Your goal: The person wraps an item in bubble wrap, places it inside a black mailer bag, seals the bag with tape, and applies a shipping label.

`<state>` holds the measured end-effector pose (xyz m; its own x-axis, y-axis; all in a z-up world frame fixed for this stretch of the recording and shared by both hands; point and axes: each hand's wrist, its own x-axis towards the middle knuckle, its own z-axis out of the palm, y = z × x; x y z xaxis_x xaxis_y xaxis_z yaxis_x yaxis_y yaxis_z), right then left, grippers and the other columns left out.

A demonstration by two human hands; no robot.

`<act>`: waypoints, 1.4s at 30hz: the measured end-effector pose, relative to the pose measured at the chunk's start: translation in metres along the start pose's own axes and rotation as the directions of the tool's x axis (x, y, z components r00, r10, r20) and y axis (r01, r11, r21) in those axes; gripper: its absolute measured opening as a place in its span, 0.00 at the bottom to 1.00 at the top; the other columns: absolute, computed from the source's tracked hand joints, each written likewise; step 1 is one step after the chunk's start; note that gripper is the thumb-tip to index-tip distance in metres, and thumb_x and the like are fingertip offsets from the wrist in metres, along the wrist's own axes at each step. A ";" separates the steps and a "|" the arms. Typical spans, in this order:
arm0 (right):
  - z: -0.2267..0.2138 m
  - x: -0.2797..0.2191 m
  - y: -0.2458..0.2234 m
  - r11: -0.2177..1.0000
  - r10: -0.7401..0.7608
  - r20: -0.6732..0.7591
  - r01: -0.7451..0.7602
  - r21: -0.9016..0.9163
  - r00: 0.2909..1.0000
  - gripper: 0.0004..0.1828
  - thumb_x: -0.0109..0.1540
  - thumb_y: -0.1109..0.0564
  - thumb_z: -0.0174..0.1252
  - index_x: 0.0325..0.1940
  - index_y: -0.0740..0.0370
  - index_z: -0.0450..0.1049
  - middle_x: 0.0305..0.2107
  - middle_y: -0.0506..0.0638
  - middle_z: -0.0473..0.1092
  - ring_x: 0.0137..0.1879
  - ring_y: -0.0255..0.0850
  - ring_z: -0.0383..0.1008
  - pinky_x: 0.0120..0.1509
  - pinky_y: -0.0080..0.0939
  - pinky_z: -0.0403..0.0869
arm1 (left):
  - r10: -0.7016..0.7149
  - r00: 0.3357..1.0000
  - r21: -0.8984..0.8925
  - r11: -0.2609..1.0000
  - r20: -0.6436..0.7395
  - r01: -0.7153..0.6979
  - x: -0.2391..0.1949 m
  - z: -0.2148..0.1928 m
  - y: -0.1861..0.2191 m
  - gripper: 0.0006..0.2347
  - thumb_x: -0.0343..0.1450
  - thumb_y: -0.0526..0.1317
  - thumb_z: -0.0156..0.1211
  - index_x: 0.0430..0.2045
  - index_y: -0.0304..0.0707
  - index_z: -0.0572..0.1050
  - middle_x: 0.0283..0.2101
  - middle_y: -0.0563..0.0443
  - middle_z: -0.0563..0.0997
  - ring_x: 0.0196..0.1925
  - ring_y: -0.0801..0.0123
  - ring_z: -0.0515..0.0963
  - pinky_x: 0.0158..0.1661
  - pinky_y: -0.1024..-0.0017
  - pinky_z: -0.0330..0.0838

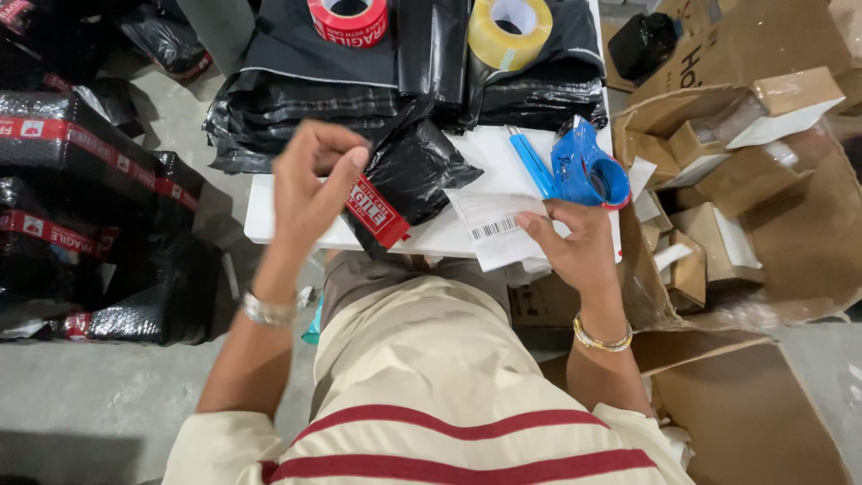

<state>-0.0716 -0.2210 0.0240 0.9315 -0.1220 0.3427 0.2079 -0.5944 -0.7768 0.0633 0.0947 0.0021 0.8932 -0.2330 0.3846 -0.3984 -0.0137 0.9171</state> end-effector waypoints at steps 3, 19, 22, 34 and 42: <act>-0.002 0.002 0.014 0.996 0.084 0.059 -0.084 -0.013 0.995 0.16 0.63 0.56 0.67 0.27 0.70 0.75 0.16 0.45 0.58 0.28 0.26 0.53 0.29 0.34 0.55 | -0.049 0.996 0.561 0.828 0.080 -0.004 0.018 -0.020 -0.020 0.28 0.67 0.53 0.71 0.51 0.27 0.72 0.42 0.34 0.83 0.42 0.51 0.82 0.42 0.59 0.75; -0.003 0.024 0.027 0.835 0.242 0.307 -0.359 0.418 0.921 0.14 0.63 0.53 0.65 0.36 0.70 0.81 0.26 0.41 0.75 0.30 0.24 0.69 0.31 0.29 0.67 | 0.073 0.923 0.679 0.655 0.378 -0.330 -0.015 0.059 0.065 0.52 0.53 0.49 0.81 0.70 0.28 0.52 0.50 0.33 0.72 0.47 0.43 0.75 0.44 0.56 0.74; 0.001 0.020 0.036 0.831 0.311 0.316 -0.418 0.366 0.896 0.16 0.63 0.53 0.66 0.31 0.71 0.81 0.22 0.41 0.73 0.27 0.24 0.66 0.28 0.30 0.63 | 0.038 0.900 0.648 0.680 0.435 -0.342 -0.018 0.062 0.075 0.52 0.55 0.47 0.79 0.72 0.30 0.49 0.51 0.34 0.71 0.48 0.45 0.76 0.43 0.58 0.74; 0.032 0.019 0.084 0.798 0.323 0.373 -0.462 0.387 0.870 0.14 0.63 0.54 0.64 0.37 0.70 0.83 0.25 0.43 0.74 0.28 0.25 0.65 0.29 0.29 0.64 | 0.294 0.448 0.472 -0.012 0.844 -0.881 0.005 0.073 0.076 0.30 0.69 0.45 0.66 0.68 0.42 0.65 0.75 0.49 0.59 0.78 0.57 0.58 0.71 0.48 0.54; 0.032 0.008 0.069 0.684 0.299 0.534 -0.568 0.458 0.791 0.14 0.61 0.60 0.68 0.47 0.74 0.80 0.35 0.49 0.78 0.37 0.30 0.72 0.40 0.32 0.70 | -0.048 0.570 0.554 0.319 0.820 -0.769 0.018 0.070 0.080 0.37 0.60 0.51 0.70 0.65 0.40 0.64 0.70 0.40 0.64 0.57 0.43 0.76 0.41 0.55 0.77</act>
<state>-0.0404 -0.2376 -0.0438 0.9581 0.1502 -0.2438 -0.2505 0.0268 -0.9677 0.0333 0.0212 0.0753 0.3577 -0.9296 0.0890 -0.9295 -0.3636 -0.0616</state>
